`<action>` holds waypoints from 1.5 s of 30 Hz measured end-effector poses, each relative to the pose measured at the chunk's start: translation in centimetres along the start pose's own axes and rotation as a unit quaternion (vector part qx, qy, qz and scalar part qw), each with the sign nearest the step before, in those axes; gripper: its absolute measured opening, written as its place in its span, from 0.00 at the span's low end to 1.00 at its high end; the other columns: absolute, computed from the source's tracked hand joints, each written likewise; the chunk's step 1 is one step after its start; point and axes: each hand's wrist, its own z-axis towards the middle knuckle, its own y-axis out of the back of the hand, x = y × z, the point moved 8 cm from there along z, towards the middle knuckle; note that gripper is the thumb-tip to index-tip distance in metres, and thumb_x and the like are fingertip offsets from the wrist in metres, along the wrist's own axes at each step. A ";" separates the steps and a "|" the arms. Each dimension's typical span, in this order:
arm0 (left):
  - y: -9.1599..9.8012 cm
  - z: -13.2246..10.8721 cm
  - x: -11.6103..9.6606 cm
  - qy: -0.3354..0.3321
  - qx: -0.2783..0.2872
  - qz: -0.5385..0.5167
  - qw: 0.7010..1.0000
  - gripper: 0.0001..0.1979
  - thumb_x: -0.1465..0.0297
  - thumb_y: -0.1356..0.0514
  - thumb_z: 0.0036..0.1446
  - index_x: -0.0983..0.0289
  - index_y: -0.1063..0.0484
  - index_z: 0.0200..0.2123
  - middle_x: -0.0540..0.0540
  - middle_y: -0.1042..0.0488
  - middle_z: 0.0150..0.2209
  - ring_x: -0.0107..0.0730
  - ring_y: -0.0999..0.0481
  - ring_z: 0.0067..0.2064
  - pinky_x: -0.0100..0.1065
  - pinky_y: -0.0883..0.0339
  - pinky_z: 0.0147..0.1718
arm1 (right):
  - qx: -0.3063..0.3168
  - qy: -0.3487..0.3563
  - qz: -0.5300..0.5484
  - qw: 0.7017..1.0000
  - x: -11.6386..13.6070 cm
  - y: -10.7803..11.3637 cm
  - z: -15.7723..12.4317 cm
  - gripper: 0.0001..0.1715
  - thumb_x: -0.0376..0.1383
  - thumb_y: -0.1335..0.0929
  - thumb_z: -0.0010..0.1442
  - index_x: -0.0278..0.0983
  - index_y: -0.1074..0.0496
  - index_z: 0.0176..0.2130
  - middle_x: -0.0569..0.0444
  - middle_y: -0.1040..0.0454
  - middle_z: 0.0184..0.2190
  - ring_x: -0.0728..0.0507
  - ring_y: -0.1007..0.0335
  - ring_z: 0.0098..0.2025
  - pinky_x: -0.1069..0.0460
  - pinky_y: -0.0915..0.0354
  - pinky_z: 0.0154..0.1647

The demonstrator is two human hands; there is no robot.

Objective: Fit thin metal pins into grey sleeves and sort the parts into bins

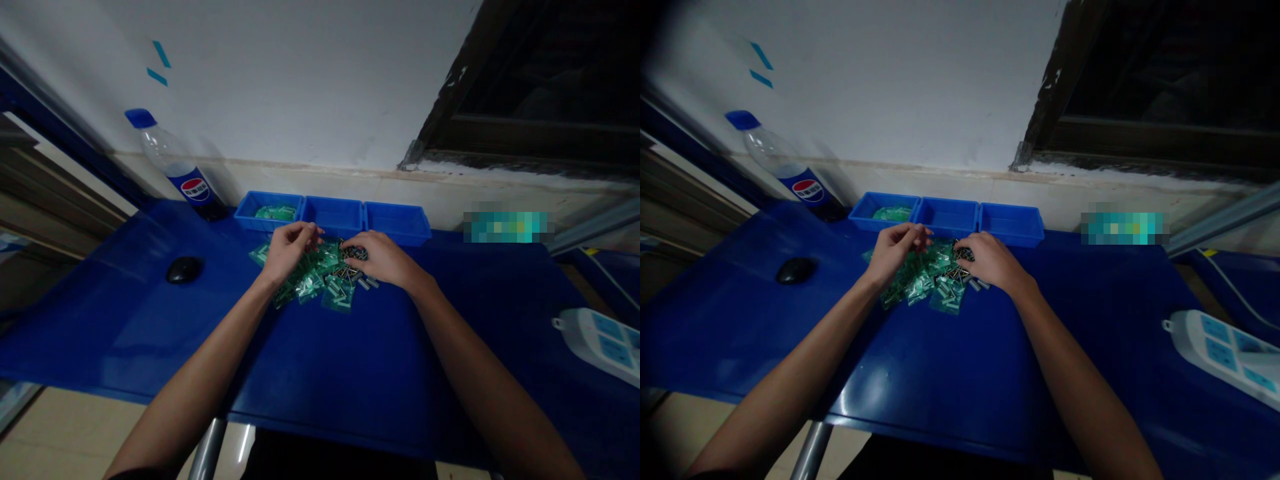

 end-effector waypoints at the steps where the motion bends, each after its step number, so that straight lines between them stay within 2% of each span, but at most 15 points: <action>1: 0.0 0.0 -0.1 0.001 0.000 0.001 1.000 0.18 0.54 0.35 0.64 0.64 0.18 0.35 0.55 0.19 0.30 0.32 0.25 0.29 0.32 0.33 0.30 | 0.003 0.000 0.000 1.000 0.0 0.0 0.0 0.16 0.36 0.26 0.65 0.39 0.16 0.52 0.44 0.16 0.52 0.31 0.22 0.56 0.36 0.30 0.60; 5: -0.2 -0.1 -0.4 -0.003 0.015 0.012 1.000 0.18 0.55 0.36 0.64 0.64 0.19 0.34 0.55 0.19 0.30 0.31 0.25 0.29 0.31 0.33 0.30 | -0.010 -0.002 0.009 1.000 0.0 1.0 0.0 0.15 0.36 0.26 0.63 0.40 0.16 0.50 0.45 0.15 0.49 0.32 0.20 0.51 0.37 0.29 0.56; 8: -0.5 -0.1 -0.4 -0.007 0.040 0.048 0.998 0.17 0.55 0.36 0.63 0.63 0.19 0.33 0.54 0.21 0.28 0.30 0.27 0.26 0.31 0.36 0.27 | -0.024 -0.007 0.035 0.999 0.1 2.1 -0.3 0.12 0.33 0.26 0.61 0.40 0.15 0.45 0.47 0.15 0.41 0.36 0.20 0.43 0.41 0.27 0.48; 11: -0.9 -0.2 -0.1 -0.011 0.073 0.090 0.993 0.16 0.57 0.37 0.64 0.64 0.19 0.33 0.54 0.22 0.26 0.29 0.30 0.24 0.31 0.39 0.24 | 0.016 -0.013 0.069 0.997 0.5 2.1 -0.6 0.05 0.32 0.25 0.58 0.39 0.17 0.37 0.51 0.18 0.31 0.41 0.22 0.35 0.46 0.30 0.38; 13: -1.1 -0.3 0.0 -0.015 0.089 0.109 0.990 0.16 0.57 0.37 0.64 0.64 0.19 0.34 0.53 0.22 0.26 0.28 0.30 0.24 0.30 0.40 0.24 | 0.062 -0.013 0.069 0.996 1.1 1.5 -0.9 0.07 0.36 0.21 0.55 0.38 0.20 0.35 0.54 0.21 0.28 0.43 0.24 0.31 0.48 0.34 0.33; 15: -1.3 -0.4 -0.1 -0.021 0.097 0.130 0.987 0.16 0.57 0.38 0.65 0.64 0.19 0.34 0.53 0.22 0.26 0.27 0.32 0.24 0.30 0.42 0.23 | 0.101 -0.005 0.034 0.994 2.0 0.7 -1.2 0.16 0.44 0.18 0.51 0.39 0.21 0.35 0.55 0.22 0.28 0.43 0.25 0.31 0.49 0.38 0.30; 17: -1.4 -0.5 -0.4 -0.028 0.103 0.151 0.983 0.17 0.57 0.38 0.65 0.65 0.20 0.33 0.52 0.24 0.25 0.26 0.33 0.24 0.30 0.44 0.23 | 0.124 -0.001 -0.026 0.992 2.8 0.0 -1.4 0.25 0.51 0.16 0.46 0.41 0.21 0.37 0.54 0.21 0.32 0.41 0.24 0.35 0.49 0.39 0.32; 19: -1.6 -0.7 -0.6 -0.033 0.113 0.164 0.979 0.18 0.58 0.39 0.65 0.66 0.20 0.32 0.52 0.25 0.25 0.26 0.34 0.24 0.29 0.45 0.23 | 0.129 -0.009 -0.076 0.989 3.4 -0.6 -1.4 0.30 0.54 0.16 0.42 0.41 0.21 0.39 0.51 0.20 0.36 0.37 0.24 0.40 0.49 0.38 0.35; 22: -1.7 -0.8 -0.8 -0.033 0.121 0.161 0.979 0.18 0.58 0.39 0.66 0.66 0.20 0.33 0.52 0.24 0.25 0.26 0.33 0.24 0.29 0.43 0.23 | 0.133 -0.014 -0.107 0.985 3.9 -1.3 -1.3 0.28 0.52 0.16 0.44 0.40 0.21 0.38 0.49 0.20 0.39 0.35 0.23 0.43 0.48 0.38 0.37; 25: -1.8 -0.8 -0.6 -0.028 0.120 0.157 0.980 0.18 0.57 0.39 0.65 0.66 0.20 0.34 0.53 0.23 0.26 0.26 0.32 0.24 0.29 0.42 0.23 | 0.152 -0.006 -0.095 0.984 3.9 -1.9 -1.2 0.23 0.48 0.16 0.47 0.40 0.22 0.34 0.52 0.21 0.33 0.38 0.24 0.38 0.48 0.41 0.34; 28: -1.7 -0.7 -0.4 -0.023 0.117 0.152 0.981 0.18 0.57 0.38 0.65 0.66 0.20 0.34 0.53 0.22 0.26 0.26 0.33 0.24 0.30 0.43 0.23 | 0.155 0.011 -0.052 0.987 3.6 -1.7 -0.9 0.19 0.44 0.17 0.52 0.39 0.25 0.29 0.55 0.24 0.28 0.43 0.28 0.33 0.49 0.43 0.32; 32: -1.5 -0.6 -0.5 -0.027 0.112 0.137 0.984 0.18 0.56 0.38 0.65 0.65 0.20 0.33 0.53 0.22 0.27 0.27 0.32 0.24 0.30 0.43 0.24 | 0.119 0.053 0.076 0.989 3.5 -0.1 -0.8 0.19 0.40 0.21 0.58 0.38 0.31 0.26 0.58 0.28 0.26 0.47 0.31 0.30 0.51 0.42 0.32; 36: -1.5 -0.7 -1.1 -0.043 0.110 0.113 0.987 0.20 0.54 0.38 0.66 0.65 0.19 0.34 0.53 0.22 0.28 0.29 0.28 0.29 0.31 0.37 0.30 | 0.069 -0.010 0.241 0.968 1.8 1.6 -1.0 0.16 0.45 0.25 0.62 0.40 0.31 0.32 0.60 0.28 0.23 0.47 0.28 0.26 0.51 0.38 0.28; 40: -2.5 -1.4 -1.5 -0.057 0.156 0.085 0.982 0.17 0.56 0.33 0.62 0.64 0.19 0.34 0.54 0.22 0.30 0.29 0.28 0.31 0.32 0.35 0.32 | 0.017 -0.065 0.368 0.928 0.8 2.4 -1.1 0.19 0.47 0.23 0.59 0.41 0.32 0.37 0.57 0.22 0.27 0.43 0.21 0.27 0.49 0.29 0.28; 45: -3.0 -1.6 -1.3 -0.028 0.187 0.045 0.981 0.16 0.59 0.32 0.60 0.64 0.23 0.27 0.50 0.27 0.23 0.26 0.34 0.25 0.30 0.42 0.26 | -0.025 -0.076 0.410 0.909 0.8 2.3 -0.5 0.27 0.47 0.19 0.51 0.41 0.31 0.42 0.59 0.22 0.26 0.44 0.22 0.25 0.48 0.27 0.28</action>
